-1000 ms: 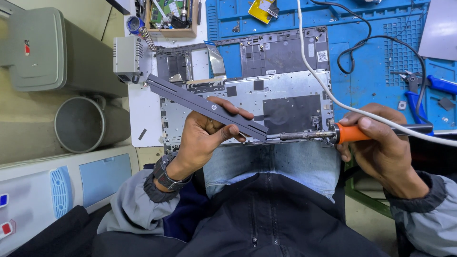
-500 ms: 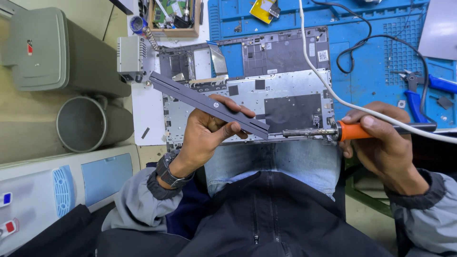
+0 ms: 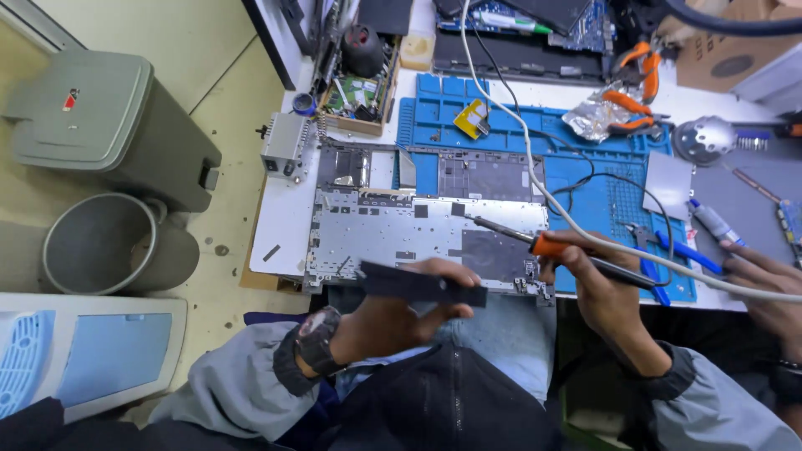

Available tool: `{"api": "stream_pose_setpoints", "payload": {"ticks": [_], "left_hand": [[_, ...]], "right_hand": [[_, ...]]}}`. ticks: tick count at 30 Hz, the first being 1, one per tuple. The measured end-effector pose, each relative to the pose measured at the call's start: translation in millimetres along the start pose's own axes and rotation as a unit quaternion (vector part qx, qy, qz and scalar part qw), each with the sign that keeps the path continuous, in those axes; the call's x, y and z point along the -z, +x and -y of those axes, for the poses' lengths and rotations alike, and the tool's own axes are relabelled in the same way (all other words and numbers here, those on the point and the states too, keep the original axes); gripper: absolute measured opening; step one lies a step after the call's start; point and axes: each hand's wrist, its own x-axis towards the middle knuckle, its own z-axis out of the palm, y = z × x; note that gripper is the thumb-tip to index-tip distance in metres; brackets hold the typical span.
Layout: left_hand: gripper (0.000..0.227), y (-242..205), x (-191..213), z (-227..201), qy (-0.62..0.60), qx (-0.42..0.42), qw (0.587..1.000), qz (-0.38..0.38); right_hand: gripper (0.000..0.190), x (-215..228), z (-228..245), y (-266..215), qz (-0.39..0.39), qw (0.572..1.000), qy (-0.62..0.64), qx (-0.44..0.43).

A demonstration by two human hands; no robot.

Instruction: The person uses a soldering iron to work on the internal components of a disassembled laptop resting on their lap. They then pick up a black plastic laptop part and use pliers to manipulate it.

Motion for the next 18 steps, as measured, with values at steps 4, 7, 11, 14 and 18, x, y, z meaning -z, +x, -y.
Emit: {"api": "stream_pose_setpoints", "payload": {"ticks": [4, 7, 11, 14, 18], "left_hand": [[0.026, -10, -7, 1, 0.073, -0.112, 0.981, 0.143], [0.026, -13, -10, 10, 0.137, -0.169, 0.96, 0.174], [0.03, -12, -6, 15, 0.145, -0.163, 0.96, 0.178], [0.03, -12, -4, 23, 0.164, -0.178, 0.955, 0.173], [0.03, -15, -2, 33, 0.164, -0.204, 0.955, 0.139]], "right_hand": [[0.032, -48, 48, 29, 0.172, 0.957, -0.232, -0.003], [0.035, -85, 48, 61, 0.275, 0.915, -0.269, 0.124], [0.025, -129, 18, 116, 0.326, 0.877, -0.27, 0.228], [0.023, -168, 17, 156, 0.31, 0.902, -0.279, 0.111], [0.014, -196, -20, 201, 0.276, 0.944, -0.179, 0.018]]}}
